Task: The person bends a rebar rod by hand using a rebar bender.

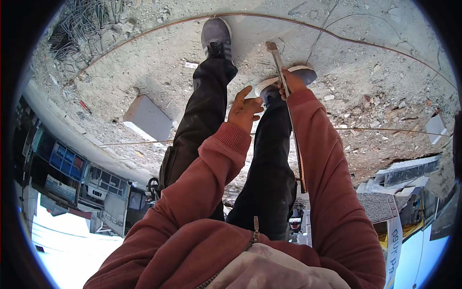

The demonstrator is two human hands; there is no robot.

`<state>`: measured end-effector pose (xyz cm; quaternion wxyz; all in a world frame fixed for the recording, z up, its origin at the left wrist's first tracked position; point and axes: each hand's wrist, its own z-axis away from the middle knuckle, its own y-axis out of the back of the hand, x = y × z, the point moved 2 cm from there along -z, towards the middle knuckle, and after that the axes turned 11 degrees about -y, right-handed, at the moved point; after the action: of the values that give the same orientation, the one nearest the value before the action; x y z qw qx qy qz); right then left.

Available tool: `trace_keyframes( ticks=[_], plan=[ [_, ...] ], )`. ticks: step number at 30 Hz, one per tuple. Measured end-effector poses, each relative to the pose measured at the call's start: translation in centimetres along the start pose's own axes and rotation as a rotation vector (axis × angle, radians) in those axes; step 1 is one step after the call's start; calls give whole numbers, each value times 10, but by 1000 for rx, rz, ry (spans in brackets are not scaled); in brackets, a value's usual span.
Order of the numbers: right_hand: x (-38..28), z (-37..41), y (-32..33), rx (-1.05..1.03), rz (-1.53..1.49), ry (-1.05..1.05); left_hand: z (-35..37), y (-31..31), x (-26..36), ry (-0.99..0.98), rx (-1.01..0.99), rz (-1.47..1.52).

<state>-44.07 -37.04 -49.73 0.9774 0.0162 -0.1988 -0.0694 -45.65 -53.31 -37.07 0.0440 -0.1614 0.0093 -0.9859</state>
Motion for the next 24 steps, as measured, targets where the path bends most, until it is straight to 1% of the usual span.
trace_keyframes(
  ticks=[1, 2, 3, 5, 7, 8, 9, 11, 12, 13, 14, 16, 18, 20, 21, 22, 23, 24],
  plan=[
    [-4, -13, 1, 104, 106, 12, -1, 0, 1, -1, -4, -7],
    [2, -45, 11, 260, 423, 209, -1, -1, 0, -7, 5, 9],
    [14, -56, 21, 339, 486, 370, 0, 1, -1, -19, 7, -4],
    [32, -50, 41, 502, 606, 706, -5, 3, -2, -53, 10, -27],
    [50, -31, 64, 390, 567, 680, -17, 6, -1, -86, 43, -42],
    [58, -21, 74, 387, 598, 668, -27, 7, -3, -102, 57, -50],
    [64, -12, 82, 384, 627, 652, -43, 5, -6, -128, 66, -82],
    [65, -5, 89, 356, 675, 592, -99, 3, -26, -159, 82, -150],
    [63, -1, 85, 359, 685, 577, -152, 11, -53, -32, -28, -284],
    [61, 1, 80, 365, 696, 561, -170, 3, -59, 80, -67, -312],
    [59, 0, 73, 351, 680, 605, -186, -6, -63, 191, -112, -342],
    [47, 0, 48, 355, 637, 629, -187, -34, -53, 220, 10, -322],
    [27, -25, 13, 429, 645, 770, -205, -34, -65, 80, 200, -435],
    [-20, -18, -23, 450, 753, 760, -207, -22, -78, -104, 339, -380],
    [-37, -33, -37, 531, 963, 1009, -205, -10, -79, -139, 328, -356],
    [-51, -63, -48, 478, 734, 775, -203, 1, -78, -173, 317, -331],
    [-53, -61, -53, 481, 663, 719, -201, 13, -79, -207, 304, -306],
    [-56, -53, -50, 487, 596, 664, -201, 31, -81, -211, 238, -337]
  ],
)
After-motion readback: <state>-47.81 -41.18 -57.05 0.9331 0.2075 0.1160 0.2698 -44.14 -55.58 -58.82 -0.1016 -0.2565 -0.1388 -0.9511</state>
